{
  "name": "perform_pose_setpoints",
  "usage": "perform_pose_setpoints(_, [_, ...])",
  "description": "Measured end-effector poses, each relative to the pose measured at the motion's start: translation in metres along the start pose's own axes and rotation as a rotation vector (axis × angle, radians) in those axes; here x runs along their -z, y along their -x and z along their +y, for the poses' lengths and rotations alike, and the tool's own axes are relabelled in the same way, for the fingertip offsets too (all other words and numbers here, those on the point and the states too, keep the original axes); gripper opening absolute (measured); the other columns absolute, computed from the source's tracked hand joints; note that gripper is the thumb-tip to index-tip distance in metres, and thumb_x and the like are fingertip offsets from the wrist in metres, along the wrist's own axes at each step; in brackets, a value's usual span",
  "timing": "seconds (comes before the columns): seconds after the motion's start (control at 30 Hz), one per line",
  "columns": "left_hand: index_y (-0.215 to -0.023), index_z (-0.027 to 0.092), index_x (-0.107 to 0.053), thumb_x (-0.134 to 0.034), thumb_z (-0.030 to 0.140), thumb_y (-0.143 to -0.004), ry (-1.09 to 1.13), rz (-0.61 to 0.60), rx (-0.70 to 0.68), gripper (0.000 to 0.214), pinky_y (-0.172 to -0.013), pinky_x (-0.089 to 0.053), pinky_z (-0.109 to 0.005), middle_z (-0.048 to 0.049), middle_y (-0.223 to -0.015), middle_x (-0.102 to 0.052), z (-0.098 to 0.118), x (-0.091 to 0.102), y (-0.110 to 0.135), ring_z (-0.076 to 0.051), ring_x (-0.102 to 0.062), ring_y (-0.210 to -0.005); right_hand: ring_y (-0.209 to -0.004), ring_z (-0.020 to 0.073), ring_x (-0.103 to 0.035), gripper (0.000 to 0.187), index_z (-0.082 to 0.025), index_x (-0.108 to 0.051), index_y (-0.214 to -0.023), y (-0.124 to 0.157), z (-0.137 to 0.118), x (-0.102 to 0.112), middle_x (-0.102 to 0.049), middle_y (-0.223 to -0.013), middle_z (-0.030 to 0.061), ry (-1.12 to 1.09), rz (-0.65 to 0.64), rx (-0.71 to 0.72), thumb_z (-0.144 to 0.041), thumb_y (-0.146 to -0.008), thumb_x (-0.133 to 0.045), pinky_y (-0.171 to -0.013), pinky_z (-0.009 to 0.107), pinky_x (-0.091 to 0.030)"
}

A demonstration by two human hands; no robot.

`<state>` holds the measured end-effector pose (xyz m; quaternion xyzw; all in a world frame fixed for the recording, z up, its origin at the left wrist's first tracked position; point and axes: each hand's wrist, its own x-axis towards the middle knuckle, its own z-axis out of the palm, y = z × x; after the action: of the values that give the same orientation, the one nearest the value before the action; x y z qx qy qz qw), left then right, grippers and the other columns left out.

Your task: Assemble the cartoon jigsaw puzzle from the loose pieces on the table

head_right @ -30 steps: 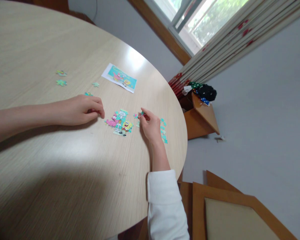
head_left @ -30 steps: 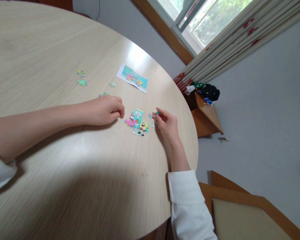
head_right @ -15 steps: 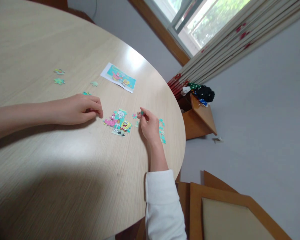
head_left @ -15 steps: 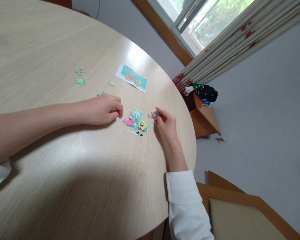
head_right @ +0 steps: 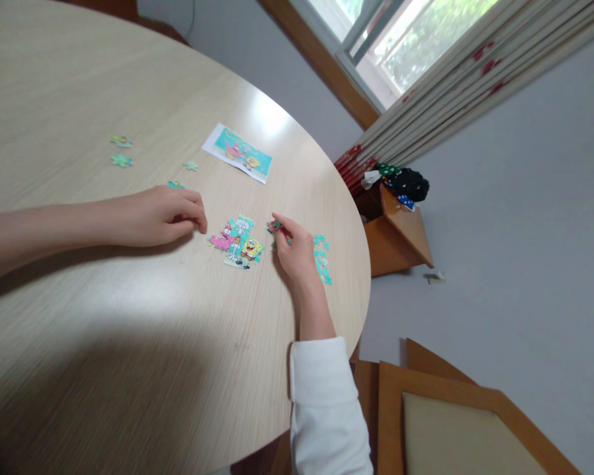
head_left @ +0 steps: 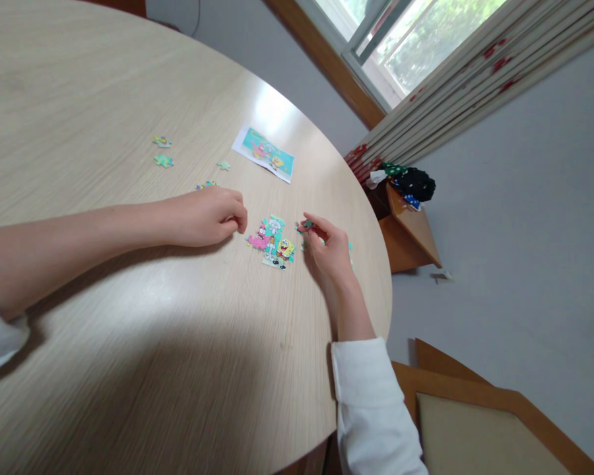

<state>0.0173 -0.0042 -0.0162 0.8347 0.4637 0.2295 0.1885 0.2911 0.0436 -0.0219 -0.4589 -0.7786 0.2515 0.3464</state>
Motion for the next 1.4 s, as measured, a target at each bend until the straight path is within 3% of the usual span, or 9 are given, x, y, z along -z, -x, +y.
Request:
perform_pose_setpoints(0.33, [-0.075,0.020,-0.073,-0.047,0.023,-0.077,0.059,0.020,-0.006,0.025,-0.082,-0.044,-0.028,-0.0029,-0.084,-0.065,-0.006,-0.003,0.000,-0.017,-0.060,-0.079,-0.088,0.0186,-0.070,0.032,-0.019,-0.071,-0.109,-0.003,0.008,0.002,-0.074,-0.100,0.0090,0.088,0.122,0.035,-0.021,-0.083,-0.052,-0.088,0.040,-0.056])
perform_pose_setpoints(0.63, [-0.076,0.019,-0.073,-0.045,0.023,-0.077,0.034,0.014,0.008,0.028,-0.079,-0.045,-0.028,-0.0034,-0.084,-0.065,-0.001,-0.001,0.000,-0.016,-0.060,-0.077,-0.086,0.0171,-0.070,0.032,-0.022,-0.069,-0.113,-0.002,0.009,0.000,-0.071,-0.096,0.0068,0.065,0.115,0.037,-0.035,-0.091,-0.051,-0.086,0.039,-0.056])
perform_pose_setpoints(1.03, [-0.085,0.019,-0.075,-0.043,0.025,-0.079,0.002,-0.026,0.028,0.033,-0.086,-0.044,-0.028,-0.0039,-0.090,-0.066,-0.002,0.000,0.001,-0.016,-0.060,-0.084,-0.084,0.0152,-0.069,0.036,-0.025,-0.065,-0.121,0.000,0.001,-0.005,-0.067,-0.087,0.0017,-0.068,0.103,-0.045,-0.037,-0.088,-0.058,-0.085,0.037,-0.058])
perform_pose_setpoints(1.4, [-0.079,0.021,-0.074,-0.048,0.026,-0.077,0.066,0.050,0.001,0.026,-0.079,-0.045,-0.028,-0.0034,-0.081,-0.067,-0.007,-0.004,0.001,-0.016,-0.060,-0.076,-0.076,0.0161,-0.070,0.030,-0.023,-0.064,-0.108,0.001,-0.011,-0.002,-0.063,-0.074,-0.0012,-0.074,0.047,-0.074,-0.040,-0.083,-0.064,-0.071,0.033,-0.056])
